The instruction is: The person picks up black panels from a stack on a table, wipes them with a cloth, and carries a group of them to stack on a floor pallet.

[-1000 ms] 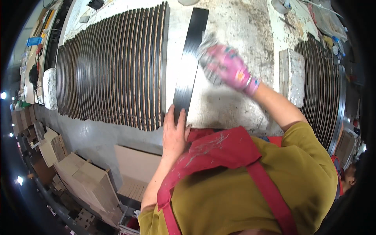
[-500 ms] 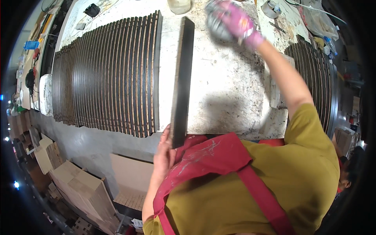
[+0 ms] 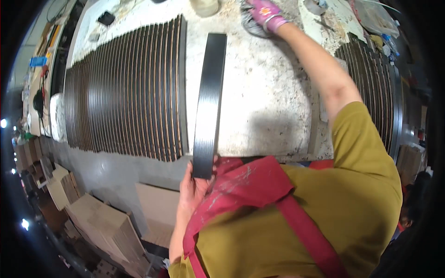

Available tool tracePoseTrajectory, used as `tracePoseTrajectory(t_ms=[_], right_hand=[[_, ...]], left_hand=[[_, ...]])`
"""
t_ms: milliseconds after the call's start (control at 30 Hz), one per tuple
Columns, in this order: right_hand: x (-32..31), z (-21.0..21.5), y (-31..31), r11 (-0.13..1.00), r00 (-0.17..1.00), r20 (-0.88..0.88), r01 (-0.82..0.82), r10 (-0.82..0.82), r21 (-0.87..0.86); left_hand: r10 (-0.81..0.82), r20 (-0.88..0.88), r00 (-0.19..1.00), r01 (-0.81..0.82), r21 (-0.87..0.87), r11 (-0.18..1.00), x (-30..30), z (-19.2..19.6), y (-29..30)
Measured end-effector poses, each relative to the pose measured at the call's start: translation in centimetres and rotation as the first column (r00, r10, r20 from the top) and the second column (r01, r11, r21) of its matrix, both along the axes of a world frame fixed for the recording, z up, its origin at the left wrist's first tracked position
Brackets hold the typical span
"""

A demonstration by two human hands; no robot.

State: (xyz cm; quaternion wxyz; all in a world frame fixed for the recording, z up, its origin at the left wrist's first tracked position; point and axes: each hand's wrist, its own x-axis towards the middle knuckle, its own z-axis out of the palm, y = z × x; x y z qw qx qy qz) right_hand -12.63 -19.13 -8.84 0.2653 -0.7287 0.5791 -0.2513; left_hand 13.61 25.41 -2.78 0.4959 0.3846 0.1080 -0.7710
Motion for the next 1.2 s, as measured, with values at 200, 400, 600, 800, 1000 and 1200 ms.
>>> tracePoseTrajectory(t_ms=[200, 400, 600, 800, 1000, 1200], right_hand=[[-3.2, 2.5, 5.5, 0.878, 0.898, -0.411, -0.317, 0.156, -0.358], [3.2, 9.3, 14.9, 0.644, 0.847, -0.438, -0.520, 0.302, -0.562], [3.8, 4.9, 19.4, 0.541, 0.474, -0.566, -0.839, 0.674, -0.059], [2.9, 4.0, 17.3, 0.483, 0.530, -0.434, -0.847, 0.728, -0.224], [3.1, 4.7, 16.7, 0.469, 0.458, -0.394, -0.880, 0.797, -0.073], [2.1, 5.1, 14.7, 0.614, 0.594, -0.300, -0.789, 0.746, -0.035]], left_hand=[[-0.035, -0.074, 0.997, 0.032, -0.040, 0.999, -0.1, 0.3, -2.1], [-0.066, 0.155, 0.986, 0.084, -0.107, 0.991, -1.6, 0.4, -3.2], [0.145, 0.913, -0.382, 0.662, 0.161, 0.732, -3.3, 0.0, -4.3], [0.241, 0.605, -0.759, 0.515, 0.331, 0.791, -1.5, 0.4, -4.3], [0.120, 0.571, -0.812, 0.425, 0.436, 0.793, 1.5, 2.0, -7.4], [-0.127, 0.972, -0.197, 0.433, 0.202, 0.878, 4.3, 4.9, -8.1]])
